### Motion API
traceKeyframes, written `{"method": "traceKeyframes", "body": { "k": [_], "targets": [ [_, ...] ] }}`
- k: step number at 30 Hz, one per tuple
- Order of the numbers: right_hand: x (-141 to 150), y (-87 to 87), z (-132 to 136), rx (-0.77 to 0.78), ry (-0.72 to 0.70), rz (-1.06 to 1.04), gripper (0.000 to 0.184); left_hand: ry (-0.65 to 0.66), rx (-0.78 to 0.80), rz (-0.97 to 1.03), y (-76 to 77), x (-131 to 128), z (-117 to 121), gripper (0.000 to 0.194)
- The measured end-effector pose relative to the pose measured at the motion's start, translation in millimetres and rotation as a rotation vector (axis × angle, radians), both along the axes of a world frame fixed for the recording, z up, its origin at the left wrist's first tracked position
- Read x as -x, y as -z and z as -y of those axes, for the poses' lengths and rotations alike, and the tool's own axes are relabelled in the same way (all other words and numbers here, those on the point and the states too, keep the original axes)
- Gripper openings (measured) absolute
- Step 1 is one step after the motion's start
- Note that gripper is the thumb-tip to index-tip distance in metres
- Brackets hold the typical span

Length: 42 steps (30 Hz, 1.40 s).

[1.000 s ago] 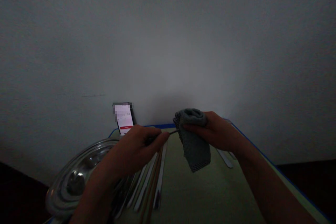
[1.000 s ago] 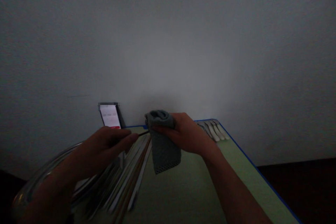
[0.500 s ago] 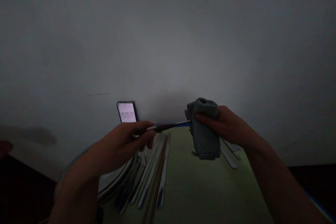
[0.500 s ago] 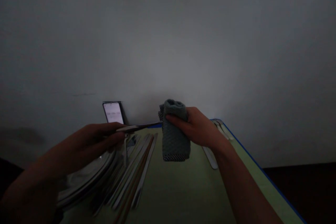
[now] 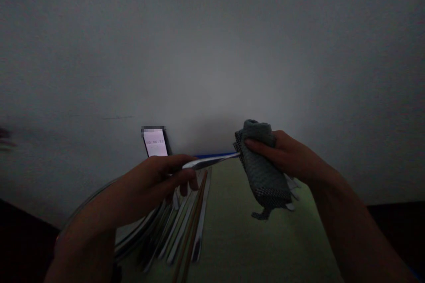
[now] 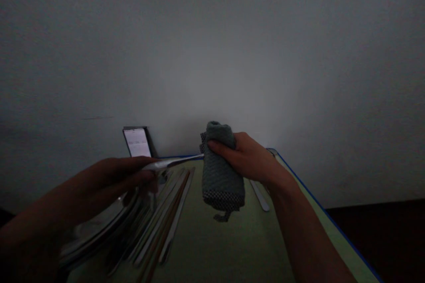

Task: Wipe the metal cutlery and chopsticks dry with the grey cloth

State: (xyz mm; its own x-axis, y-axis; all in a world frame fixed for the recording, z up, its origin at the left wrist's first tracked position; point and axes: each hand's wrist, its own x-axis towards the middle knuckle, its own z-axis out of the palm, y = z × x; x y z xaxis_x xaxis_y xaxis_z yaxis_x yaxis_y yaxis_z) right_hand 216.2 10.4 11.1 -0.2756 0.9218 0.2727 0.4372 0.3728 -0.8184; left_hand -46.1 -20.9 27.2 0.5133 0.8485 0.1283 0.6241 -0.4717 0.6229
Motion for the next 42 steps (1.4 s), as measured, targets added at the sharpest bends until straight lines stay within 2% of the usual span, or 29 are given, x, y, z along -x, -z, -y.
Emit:
{"method": "traceKeyframes", "body": {
  "k": [3, 6, 11, 15, 18, 22, 29, 42],
  "targets": [
    [4, -0.2, 2, -0.009, 0.024, -0.02, 0.037, -0.163, -0.16, 0.001, 0.2, -15, 1, 0.027],
    [6, 0.6, 3, 0.011, -0.003, -0.057, 0.036, -0.209, -0.294, -0.035, -0.6, -32, 4, 0.03],
    [5, -0.3, 4, -0.012, -0.04, -0.064, 0.033, -0.205, -0.348, -0.06, -1.4, -40, 5, 0.034],
    [8, -3.0, 7, -0.093, -0.033, -0.021, 0.031, -0.271, -0.371, -0.059, 0.2, -36, 3, 0.041],
    [11, -5.0, 8, -0.176, -0.036, -0.003, 0.027, -0.318, -0.349, -0.073, 1.6, -34, 0, 0.045],
    [12, -5.6, 8, -0.229, -0.052, 0.015, 0.025, -0.319, -0.279, -0.069, 2.2, -35, -4, 0.045],
    [13, -2.9, 4, -0.276, -0.054, 0.098, 0.026, -0.212, -0.066, -0.099, 7.9, -31, -10, 0.048],
    [12, 0.9, 1, -0.261, -0.064, 0.119, 0.027, -0.248, -0.023, -0.107, 10.8, -37, -10, 0.051]
  ]
}}
